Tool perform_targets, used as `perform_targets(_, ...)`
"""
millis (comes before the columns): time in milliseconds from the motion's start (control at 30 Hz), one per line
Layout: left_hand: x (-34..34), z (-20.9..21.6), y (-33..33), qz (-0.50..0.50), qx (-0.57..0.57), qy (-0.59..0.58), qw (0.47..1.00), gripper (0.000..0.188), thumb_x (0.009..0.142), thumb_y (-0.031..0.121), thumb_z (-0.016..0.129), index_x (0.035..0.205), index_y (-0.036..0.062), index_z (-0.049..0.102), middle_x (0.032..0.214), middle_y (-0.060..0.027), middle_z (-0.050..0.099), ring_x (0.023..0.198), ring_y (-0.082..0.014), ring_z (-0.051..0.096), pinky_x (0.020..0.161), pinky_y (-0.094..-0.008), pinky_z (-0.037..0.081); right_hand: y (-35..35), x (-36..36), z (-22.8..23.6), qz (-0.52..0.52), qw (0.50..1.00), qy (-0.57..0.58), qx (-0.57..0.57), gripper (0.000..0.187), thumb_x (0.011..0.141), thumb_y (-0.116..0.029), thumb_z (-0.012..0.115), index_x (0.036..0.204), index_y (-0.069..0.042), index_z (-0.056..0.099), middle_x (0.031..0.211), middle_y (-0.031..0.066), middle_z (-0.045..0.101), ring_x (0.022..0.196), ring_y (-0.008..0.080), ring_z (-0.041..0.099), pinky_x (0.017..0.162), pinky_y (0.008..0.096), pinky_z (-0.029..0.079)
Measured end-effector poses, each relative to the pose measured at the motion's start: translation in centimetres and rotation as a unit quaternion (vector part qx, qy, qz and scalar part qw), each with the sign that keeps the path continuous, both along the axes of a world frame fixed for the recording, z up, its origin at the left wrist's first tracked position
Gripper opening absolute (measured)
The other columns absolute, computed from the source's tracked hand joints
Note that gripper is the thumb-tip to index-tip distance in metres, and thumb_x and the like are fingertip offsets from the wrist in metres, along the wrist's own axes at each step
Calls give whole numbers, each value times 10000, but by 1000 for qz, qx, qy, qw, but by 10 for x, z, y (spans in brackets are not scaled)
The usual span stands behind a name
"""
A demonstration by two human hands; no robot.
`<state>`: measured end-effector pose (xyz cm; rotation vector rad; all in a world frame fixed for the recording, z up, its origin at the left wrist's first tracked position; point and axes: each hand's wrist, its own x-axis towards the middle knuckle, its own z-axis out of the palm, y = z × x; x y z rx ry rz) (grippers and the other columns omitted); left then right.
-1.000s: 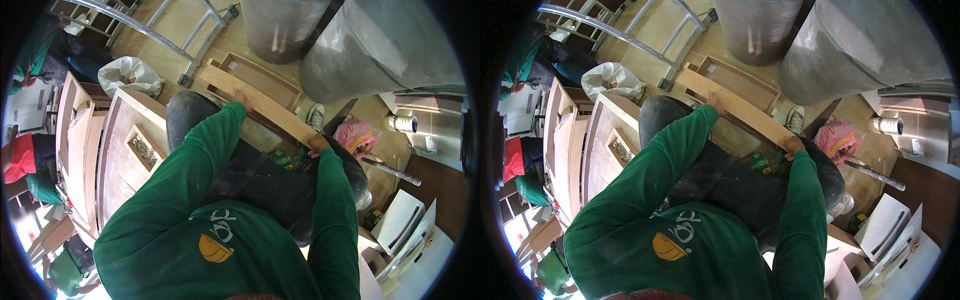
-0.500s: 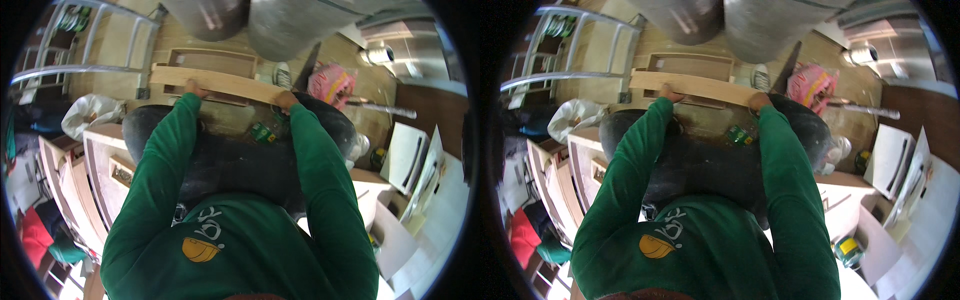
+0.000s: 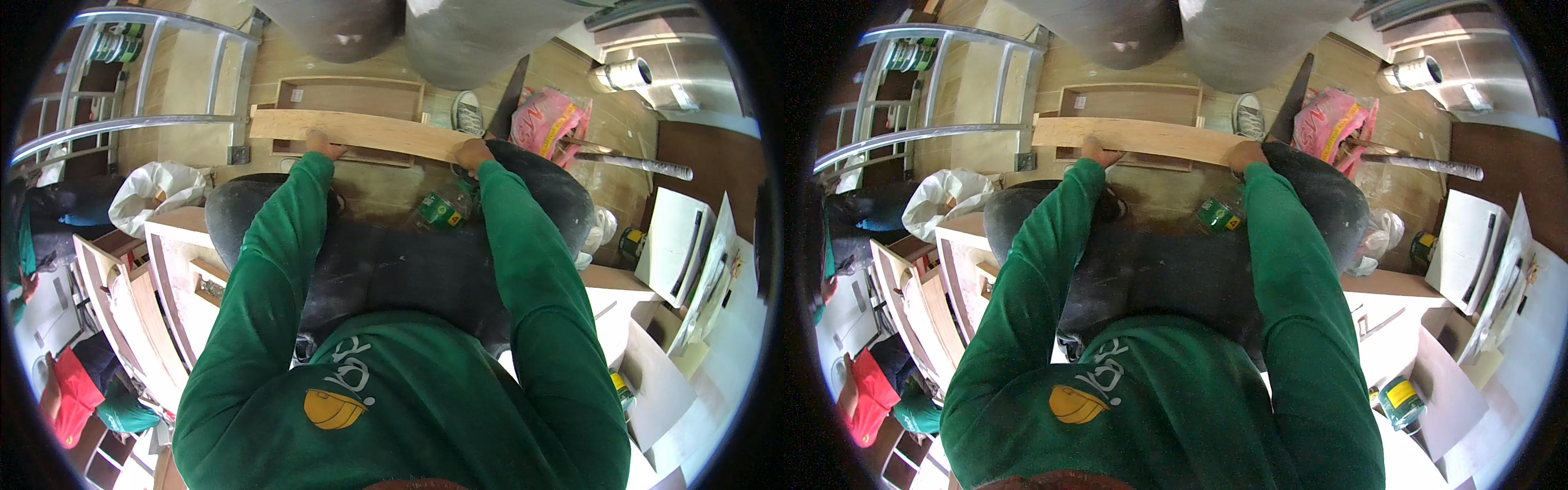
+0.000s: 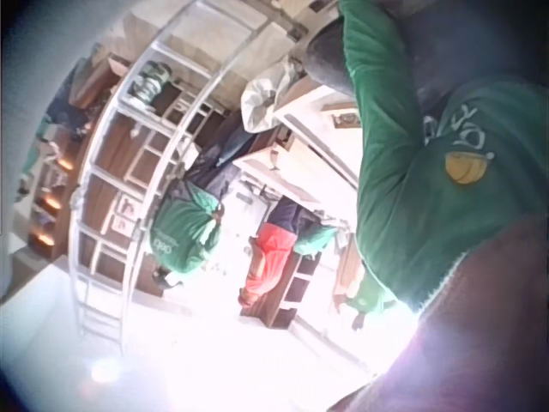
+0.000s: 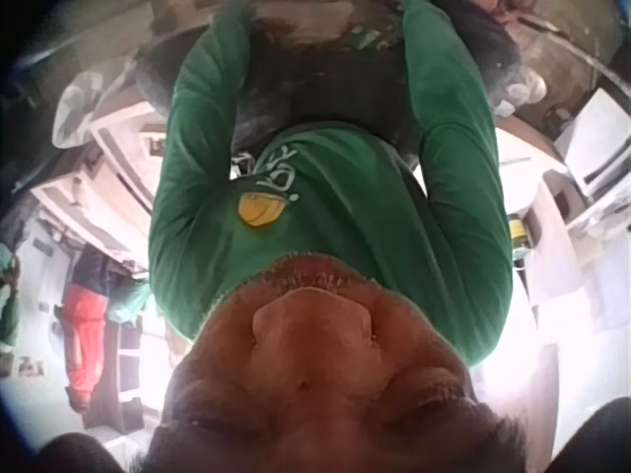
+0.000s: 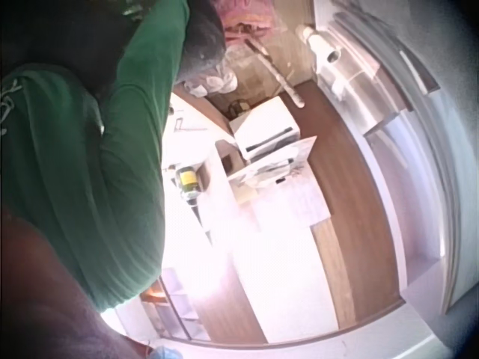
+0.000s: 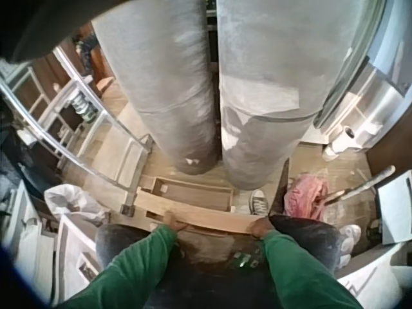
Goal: The person measures and marks wooden pieces with a tape measure and pencil, then uses a cordless drill to drive screws into the pieces to assemble them. The person also uses a square ruler to mark lines on a longer wooden plank.
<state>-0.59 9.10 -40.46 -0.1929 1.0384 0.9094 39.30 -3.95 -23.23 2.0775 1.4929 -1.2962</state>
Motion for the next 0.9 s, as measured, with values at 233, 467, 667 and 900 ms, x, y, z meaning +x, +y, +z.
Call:
perform_targets(233,-41,-57,0,-214,257,174,926,719,1117,581,387,1654,106,431,1683,-137,494,1516,-393,491,1299,-582,311,8,5,-56,33,998,-52,24,433,1022,-297,565,1224,13,791,1320,267,739,1210,436,714,1054,505,560)
perform_targets(467,21,25,-18,-583,236,629,455,855,937,524,786,1558,7,507,1515,-190,645,1421,-409,588,1233,-470,455,-21,45,-117,293,933,-94,189,230,976,-161,632,1063,7,763,926,240,782,817,380,775,693,537,601)
perform_targets(667,52,96,-12,144,-116,64,981,597,1167,485,368,1598,86,474,1577,-160,593,1444,-395,585,1183,-637,484,-7,47,-125,201,977,-51,54,340,1063,-201,586,1032,119,696,807,223,717,623,330,706,525,481,548)
perform_targets(900,54,75,-11,101,-64,31,992,765,1150,621,270,1677,70,335,1696,-172,458,1482,-416,544,1214,-646,440,-12,71,-158,253,965,-50,55,306,1060,-147,581,1083,128,712,875,239,741,652,324,736,494,457,552)
